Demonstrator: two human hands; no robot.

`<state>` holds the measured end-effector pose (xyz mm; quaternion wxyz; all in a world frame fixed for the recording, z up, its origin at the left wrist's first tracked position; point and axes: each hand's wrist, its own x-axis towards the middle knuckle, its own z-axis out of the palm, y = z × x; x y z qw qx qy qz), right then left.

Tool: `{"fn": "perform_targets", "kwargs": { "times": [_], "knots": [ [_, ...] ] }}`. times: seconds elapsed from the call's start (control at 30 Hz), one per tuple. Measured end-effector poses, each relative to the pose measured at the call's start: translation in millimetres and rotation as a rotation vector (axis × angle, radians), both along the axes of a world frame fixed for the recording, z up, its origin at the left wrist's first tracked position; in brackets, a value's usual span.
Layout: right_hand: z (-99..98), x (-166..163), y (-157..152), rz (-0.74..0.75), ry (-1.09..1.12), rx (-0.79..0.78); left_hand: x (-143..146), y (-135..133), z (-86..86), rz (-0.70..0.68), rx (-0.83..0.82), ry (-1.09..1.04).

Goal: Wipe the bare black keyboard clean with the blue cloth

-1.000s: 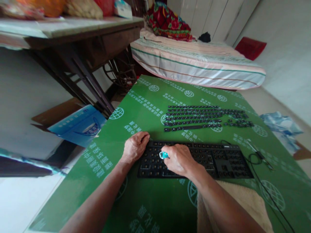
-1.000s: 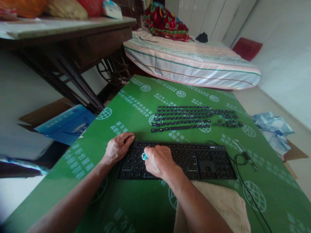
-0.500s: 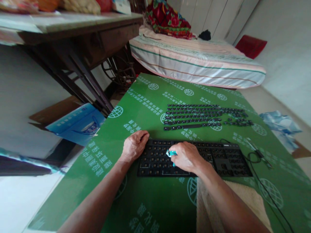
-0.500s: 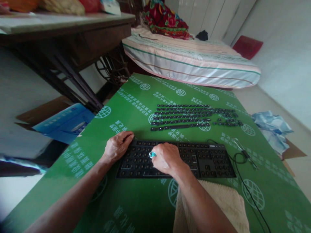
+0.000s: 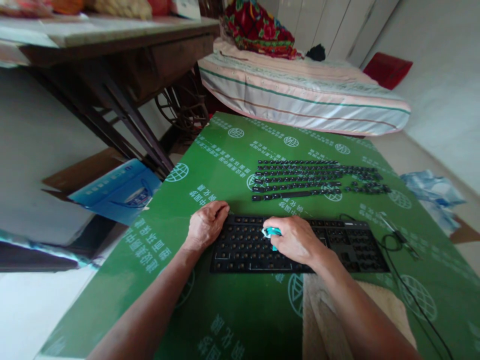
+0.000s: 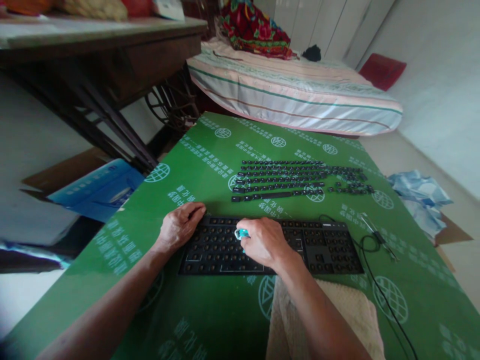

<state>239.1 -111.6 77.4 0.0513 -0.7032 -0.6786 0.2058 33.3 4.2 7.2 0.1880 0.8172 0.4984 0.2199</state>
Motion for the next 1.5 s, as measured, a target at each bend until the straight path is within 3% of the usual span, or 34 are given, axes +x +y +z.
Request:
{"fn": "perform_targets", "kwargs": {
  "times": [0.17, 0.37, 0.77, 0.97, 1.1, 1.33, 1.5],
  "knots": [
    [2.1, -13.2, 4.9, 0.084, -0.109, -0.099, 0.1, -0.5, 1.2, 0.001, 0.002, 0.003],
    [7.2, -4.4, 6.0, 0.079, -0.162, -0.159, 0.1, -0.3, 0.9, 0.003, 0.004, 0.001],
    [4.9, -3.8, 6.8, 0.098, -0.125, -0.128, 0.4, -0.4, 1.7, -0.007, 0.005, 0.005],
    [7.8, 20.0, 3.1, 0.009, -0.141, -0.142, 0.0, 0.0, 1.3, -0.006, 0.008, 0.004],
    [8.1, 32.2, -2.7, -0.076, -0.075, -0.048, 0.2, 0.9, 0.8, -0.006, 0.008, 0.006],
    [1.4, 6.4, -3.6, 0.068, -0.133, -0.083, 0.0, 1.1, 0.7, -0.007, 0.015, 0.013],
    [-0.6, 8.5, -2.7, 0.07, -0.178, -0.118, -0.3, 0.6, 0.9, -0.004, 0.018, 0.017]
  ]
}}
